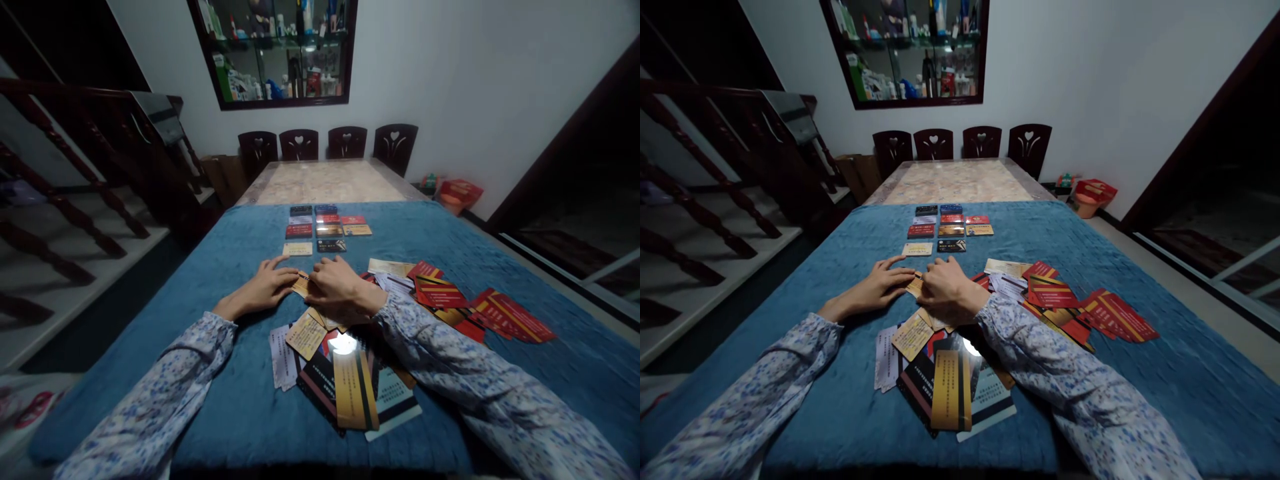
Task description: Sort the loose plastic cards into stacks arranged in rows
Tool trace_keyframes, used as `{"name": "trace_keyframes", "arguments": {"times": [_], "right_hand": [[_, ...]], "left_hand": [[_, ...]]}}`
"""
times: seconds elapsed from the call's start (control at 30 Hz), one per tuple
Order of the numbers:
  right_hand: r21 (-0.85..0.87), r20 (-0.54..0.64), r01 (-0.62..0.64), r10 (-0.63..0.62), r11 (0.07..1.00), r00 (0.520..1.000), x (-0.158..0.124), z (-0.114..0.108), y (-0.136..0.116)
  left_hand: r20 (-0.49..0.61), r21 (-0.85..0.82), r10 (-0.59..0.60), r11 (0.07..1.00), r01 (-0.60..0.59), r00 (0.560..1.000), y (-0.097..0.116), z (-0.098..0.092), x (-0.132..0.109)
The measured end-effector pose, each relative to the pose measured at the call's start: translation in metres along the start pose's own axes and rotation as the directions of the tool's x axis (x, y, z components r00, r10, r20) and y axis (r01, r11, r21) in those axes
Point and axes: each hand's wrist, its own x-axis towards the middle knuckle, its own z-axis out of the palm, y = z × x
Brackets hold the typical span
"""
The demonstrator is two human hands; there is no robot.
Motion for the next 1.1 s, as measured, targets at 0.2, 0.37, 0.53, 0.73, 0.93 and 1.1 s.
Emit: {"name": "trace_keyframes", "arguments": {"times": [0.2, 0.37, 0.53, 0.73, 0.93, 1.1], "right_hand": [[0.002, 0.007, 0.002, -0.002, 1.000, 1.000, -0.001, 0.001, 0.000], [0.032, 0.029, -0.008, 0.007, 0.999, 1.000, -0.002, 0.001, 0.001], [0.051, 0.014, 0.015, -0.016, 0.999, 1.000, 0.000, 0.004, 0.001], [0.049, 0.018, 0.060, -0.061, 0.997, 0.998, -0.003, -0.003, 0.001], [0.062, -0.013, 0.141, -0.141, 0.988, 0.990, -0.005, -0.004, 0.012], [0.051, -0.062, 0.176, -0.172, 0.983, 0.983, -0.003, -0.002, 0.022]], "left_hand": [[-0.003, 0.040, -0.005, 0.999, 0.005, 1.000, 0.006, -0.004, -0.001], [-0.005, 0.047, 0.008, 0.999, -0.007, 1.000, 0.006, -0.006, -0.002], [0.027, 0.034, 0.037, 0.999, -0.038, 0.999, 0.001, -0.004, -0.002], [0.035, 0.051, 0.090, 0.995, -0.092, 0.995, 0.003, -0.005, -0.002], [-0.029, -0.028, 0.160, 0.987, -0.161, 0.987, 0.012, -0.009, -0.002], [-0.106, -0.028, 0.149, 0.988, -0.153, 0.983, 0.016, -0.011, -0.004]]}}
